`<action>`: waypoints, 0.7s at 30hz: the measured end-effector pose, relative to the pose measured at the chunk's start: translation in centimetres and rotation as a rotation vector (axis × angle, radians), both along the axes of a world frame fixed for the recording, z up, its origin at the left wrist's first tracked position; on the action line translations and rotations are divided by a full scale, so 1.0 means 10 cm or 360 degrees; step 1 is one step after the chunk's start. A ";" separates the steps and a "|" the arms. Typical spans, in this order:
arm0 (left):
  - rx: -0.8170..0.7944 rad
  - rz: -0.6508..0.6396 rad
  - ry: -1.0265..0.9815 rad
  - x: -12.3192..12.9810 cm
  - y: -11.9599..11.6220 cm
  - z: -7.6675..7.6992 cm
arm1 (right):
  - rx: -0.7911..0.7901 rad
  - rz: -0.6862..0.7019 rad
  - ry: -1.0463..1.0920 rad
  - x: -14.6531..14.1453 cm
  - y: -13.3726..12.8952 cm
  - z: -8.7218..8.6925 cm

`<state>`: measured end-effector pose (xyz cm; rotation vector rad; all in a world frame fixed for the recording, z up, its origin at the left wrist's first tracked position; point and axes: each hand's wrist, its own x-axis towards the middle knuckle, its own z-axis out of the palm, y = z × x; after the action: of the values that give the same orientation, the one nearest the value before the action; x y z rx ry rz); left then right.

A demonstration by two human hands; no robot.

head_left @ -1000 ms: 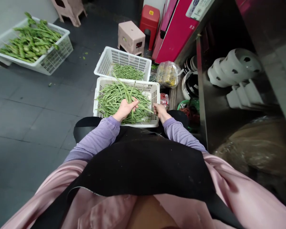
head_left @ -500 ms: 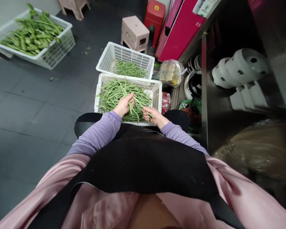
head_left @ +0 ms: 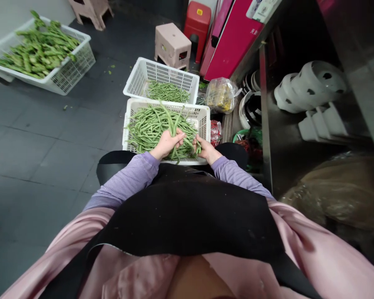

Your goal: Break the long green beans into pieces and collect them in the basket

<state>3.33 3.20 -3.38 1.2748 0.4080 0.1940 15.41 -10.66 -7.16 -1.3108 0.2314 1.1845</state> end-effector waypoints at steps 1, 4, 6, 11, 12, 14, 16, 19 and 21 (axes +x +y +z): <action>-0.0095 -0.0060 0.0038 0.02 0.02 -0.04 | 0.0013 0.0099 0.0084 -0.02 -0.01 0.03; -0.0295 -0.0118 0.0170 0.08 0.04 -0.17 | 0.0105 0.0289 0.0262 -0.12 0.00 0.14; -0.0382 -0.0075 0.0195 0.11 0.04 -0.23 | 0.0206 0.0394 0.0310 -0.18 0.02 0.21; -0.0486 0.0014 0.0171 0.12 0.04 -0.22 | 0.0257 0.0413 0.0288 -0.21 0.02 0.31; -0.0430 0.0042 0.0181 0.11 0.04 -0.21 | 0.0261 0.0388 0.0253 -0.23 0.02 0.32; -0.0137 0.0148 0.0220 0.11 0.03 -0.19 | 0.0237 0.0328 0.0144 -0.28 0.05 0.32; 0.0330 0.0278 0.0246 0.11 0.00 -0.20 | 0.0148 0.0242 -0.0035 -0.35 0.09 0.32; 0.0788 0.0336 0.0274 0.13 -0.03 -0.27 | 0.0047 0.0090 -0.0272 -0.40 0.14 0.28; 0.0662 0.0339 0.0355 0.15 -0.01 -0.31 | 0.0033 0.0082 -0.0245 -0.39 0.12 0.23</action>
<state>4.86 3.06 -6.51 1.6691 0.7229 0.3306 11.51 -9.50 -4.84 -1.3892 0.0740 1.1198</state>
